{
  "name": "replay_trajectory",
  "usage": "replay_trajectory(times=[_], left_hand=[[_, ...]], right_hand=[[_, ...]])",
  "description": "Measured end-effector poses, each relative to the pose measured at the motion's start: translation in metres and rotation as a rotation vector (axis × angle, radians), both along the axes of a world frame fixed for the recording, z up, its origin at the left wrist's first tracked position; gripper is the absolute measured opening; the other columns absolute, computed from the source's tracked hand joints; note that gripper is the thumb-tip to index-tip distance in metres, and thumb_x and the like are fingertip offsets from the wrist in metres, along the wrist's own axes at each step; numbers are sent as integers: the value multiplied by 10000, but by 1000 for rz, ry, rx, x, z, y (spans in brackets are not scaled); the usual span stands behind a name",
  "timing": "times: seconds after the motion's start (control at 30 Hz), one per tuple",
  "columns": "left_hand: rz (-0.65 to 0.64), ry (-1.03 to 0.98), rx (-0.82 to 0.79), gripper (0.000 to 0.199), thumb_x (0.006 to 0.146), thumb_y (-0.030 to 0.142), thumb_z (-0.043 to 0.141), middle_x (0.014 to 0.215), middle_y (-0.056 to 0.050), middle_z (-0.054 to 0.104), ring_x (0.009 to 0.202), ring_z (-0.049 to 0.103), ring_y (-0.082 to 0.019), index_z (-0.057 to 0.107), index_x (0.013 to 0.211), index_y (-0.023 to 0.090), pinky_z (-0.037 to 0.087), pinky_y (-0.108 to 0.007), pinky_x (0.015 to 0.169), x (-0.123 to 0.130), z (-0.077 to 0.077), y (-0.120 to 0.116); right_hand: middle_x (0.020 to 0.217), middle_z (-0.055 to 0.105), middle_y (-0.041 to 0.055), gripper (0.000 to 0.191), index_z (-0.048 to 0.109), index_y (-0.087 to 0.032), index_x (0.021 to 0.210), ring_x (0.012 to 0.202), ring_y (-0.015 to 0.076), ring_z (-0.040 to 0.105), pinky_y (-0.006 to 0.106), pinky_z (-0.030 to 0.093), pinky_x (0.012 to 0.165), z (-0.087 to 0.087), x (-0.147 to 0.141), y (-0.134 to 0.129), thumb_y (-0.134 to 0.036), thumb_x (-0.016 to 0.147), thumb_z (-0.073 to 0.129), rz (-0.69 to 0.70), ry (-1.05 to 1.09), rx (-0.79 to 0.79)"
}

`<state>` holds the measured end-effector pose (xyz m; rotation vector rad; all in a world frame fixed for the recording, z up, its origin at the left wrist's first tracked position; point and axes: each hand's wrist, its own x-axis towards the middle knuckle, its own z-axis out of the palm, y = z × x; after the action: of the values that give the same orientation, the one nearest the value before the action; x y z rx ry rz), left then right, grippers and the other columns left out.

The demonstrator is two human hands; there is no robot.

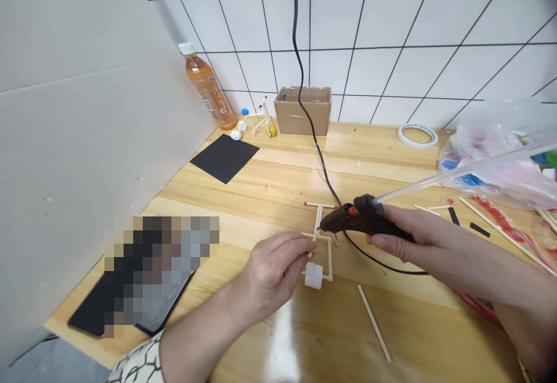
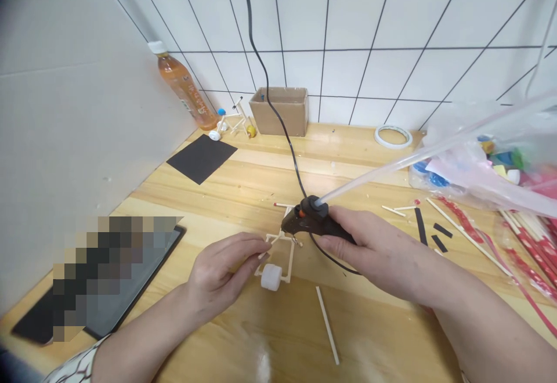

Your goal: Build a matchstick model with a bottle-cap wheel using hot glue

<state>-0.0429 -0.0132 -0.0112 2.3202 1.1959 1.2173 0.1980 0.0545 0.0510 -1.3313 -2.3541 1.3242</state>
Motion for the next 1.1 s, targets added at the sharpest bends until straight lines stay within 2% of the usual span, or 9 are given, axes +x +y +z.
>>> replay_trajectory(times=[0.1,0.27,0.43,0.73,0.9,1.1], left_hand=[[18,14,24,240,785,22,522,858,-77,664,799,632,-128,581,987,136,547,-227,697,1,0,-1],[8,68,61,230,786,37,525,850,-89,656,769,629,-139,577,991,127,544,-234,655,2,2,-2],[-5,103,100,230,781,35,536,826,-91,646,721,615,-140,574,994,115,531,-237,607,3,3,-3],[-9,103,88,232,778,32,523,836,-90,650,726,613,-146,573,982,130,534,-250,615,6,4,-5],[32,92,69,240,785,38,520,867,-94,653,772,622,-148,574,996,136,542,-251,656,5,2,-7],[58,68,60,222,786,38,532,861,-88,653,784,621,-140,575,982,135,541,-239,666,5,2,-6]], right_hand=[[1065,655,29,354,549,-265,1154,976,261,582,369,477,807,1,-1,-1,-429,850,472,6,-3,-10],[1046,663,45,348,576,-257,1121,1019,287,565,391,479,815,2,-1,0,-433,836,481,6,-29,36],[992,680,43,334,604,-247,1071,981,282,584,391,483,803,0,-2,0,-442,833,473,6,-51,52],[1009,667,53,335,586,-241,1071,957,273,577,405,467,821,7,-4,-2,-454,844,463,-1,-84,23],[1008,669,55,355,582,-252,1102,971,285,578,419,465,830,1,-1,0,-461,839,465,6,-63,36],[1102,643,46,368,542,-264,1170,1004,272,570,398,463,843,-1,-2,1,-424,845,477,12,-26,19]])
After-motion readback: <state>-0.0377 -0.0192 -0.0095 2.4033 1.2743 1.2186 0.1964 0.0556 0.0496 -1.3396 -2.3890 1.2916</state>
